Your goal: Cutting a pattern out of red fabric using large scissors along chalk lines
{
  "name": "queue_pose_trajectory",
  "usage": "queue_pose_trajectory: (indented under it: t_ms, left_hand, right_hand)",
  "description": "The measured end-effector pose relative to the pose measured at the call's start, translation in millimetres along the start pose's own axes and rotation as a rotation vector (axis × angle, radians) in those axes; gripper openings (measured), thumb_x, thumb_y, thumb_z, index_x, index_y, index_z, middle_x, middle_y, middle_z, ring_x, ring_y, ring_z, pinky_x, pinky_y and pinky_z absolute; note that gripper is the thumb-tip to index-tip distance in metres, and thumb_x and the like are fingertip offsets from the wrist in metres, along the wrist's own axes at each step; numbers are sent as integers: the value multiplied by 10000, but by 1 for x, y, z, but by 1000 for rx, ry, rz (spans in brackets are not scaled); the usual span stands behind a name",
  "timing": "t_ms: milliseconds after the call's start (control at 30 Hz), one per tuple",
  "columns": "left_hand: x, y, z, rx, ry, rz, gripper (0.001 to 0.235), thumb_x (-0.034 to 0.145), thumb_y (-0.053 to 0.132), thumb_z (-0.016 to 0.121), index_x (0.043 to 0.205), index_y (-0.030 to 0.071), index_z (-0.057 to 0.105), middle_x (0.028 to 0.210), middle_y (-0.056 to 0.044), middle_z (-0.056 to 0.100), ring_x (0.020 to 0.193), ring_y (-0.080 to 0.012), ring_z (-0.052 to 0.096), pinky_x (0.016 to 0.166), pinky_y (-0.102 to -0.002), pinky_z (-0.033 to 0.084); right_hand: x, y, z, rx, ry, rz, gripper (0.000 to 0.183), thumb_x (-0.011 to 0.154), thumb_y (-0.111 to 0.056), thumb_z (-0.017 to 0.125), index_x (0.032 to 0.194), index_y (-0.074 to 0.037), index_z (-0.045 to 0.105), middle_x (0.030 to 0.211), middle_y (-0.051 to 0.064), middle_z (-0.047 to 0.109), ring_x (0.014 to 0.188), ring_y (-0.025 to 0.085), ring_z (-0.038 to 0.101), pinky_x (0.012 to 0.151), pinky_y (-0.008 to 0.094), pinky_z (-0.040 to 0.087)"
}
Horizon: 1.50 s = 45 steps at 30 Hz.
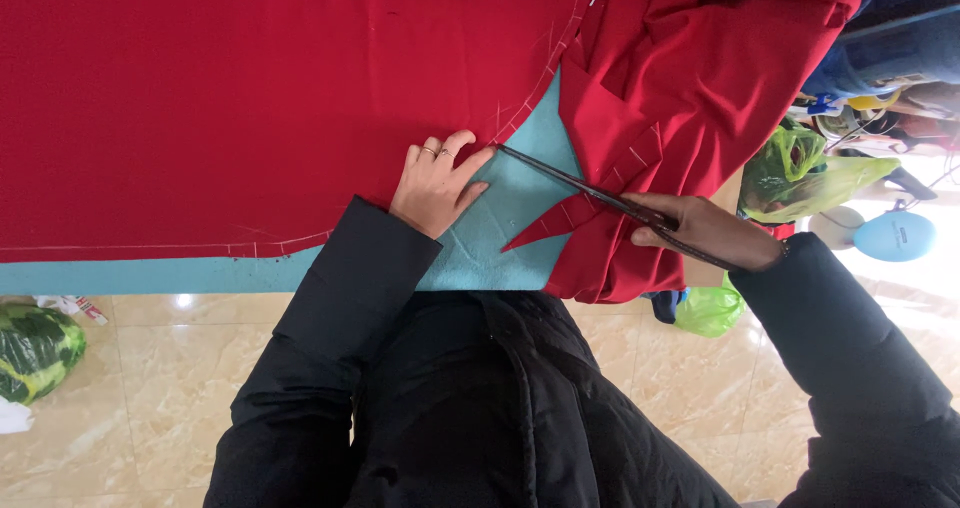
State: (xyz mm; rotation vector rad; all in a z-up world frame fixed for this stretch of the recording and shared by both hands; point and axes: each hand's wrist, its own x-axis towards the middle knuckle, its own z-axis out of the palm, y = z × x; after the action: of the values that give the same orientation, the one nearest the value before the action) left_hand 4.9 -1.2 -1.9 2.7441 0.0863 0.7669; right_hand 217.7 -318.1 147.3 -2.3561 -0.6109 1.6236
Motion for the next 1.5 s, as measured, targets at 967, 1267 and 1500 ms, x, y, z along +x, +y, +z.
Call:
queue_pose_trajectory:
  t_ms: [967, 1267, 1500]
  left_hand:
    - [1, -29, -1, -110, -213, 123, 640, 872, 496, 767, 1439, 275, 570, 1334, -52, 540, 948, -266, 597, 730, -422, 498]
    - [1, -28, -1, -109, -216, 123, 657, 887, 496, 751, 1468, 269, 543, 1343, -54, 545, 939, -260, 585, 726, -405, 478]
    - [-2, -29, 3, -115, -231, 113, 646, 897, 489, 742, 1474, 282, 538, 1363, -45, 534, 952, -250, 578, 735, -402, 476]
  right_hand:
    - [-36, -137, 233, 996, 357, -354, 501, 1077, -339, 389, 1402, 33, 469, 565, 53, 506, 454, 96, 487, 428, 199, 377]
    - [-36, -140, 231, 705, 492, -178, 507, 1030, -350, 497, 1481, -120, 537, 787, 59, 511, 693, 159, 449, 592, 305, 397]
    - [-20, -115, 245, 901, 455, -202, 413, 1044, -355, 496, 1369, -111, 573, 567, 26, 473, 403, 92, 451, 356, 219, 359]
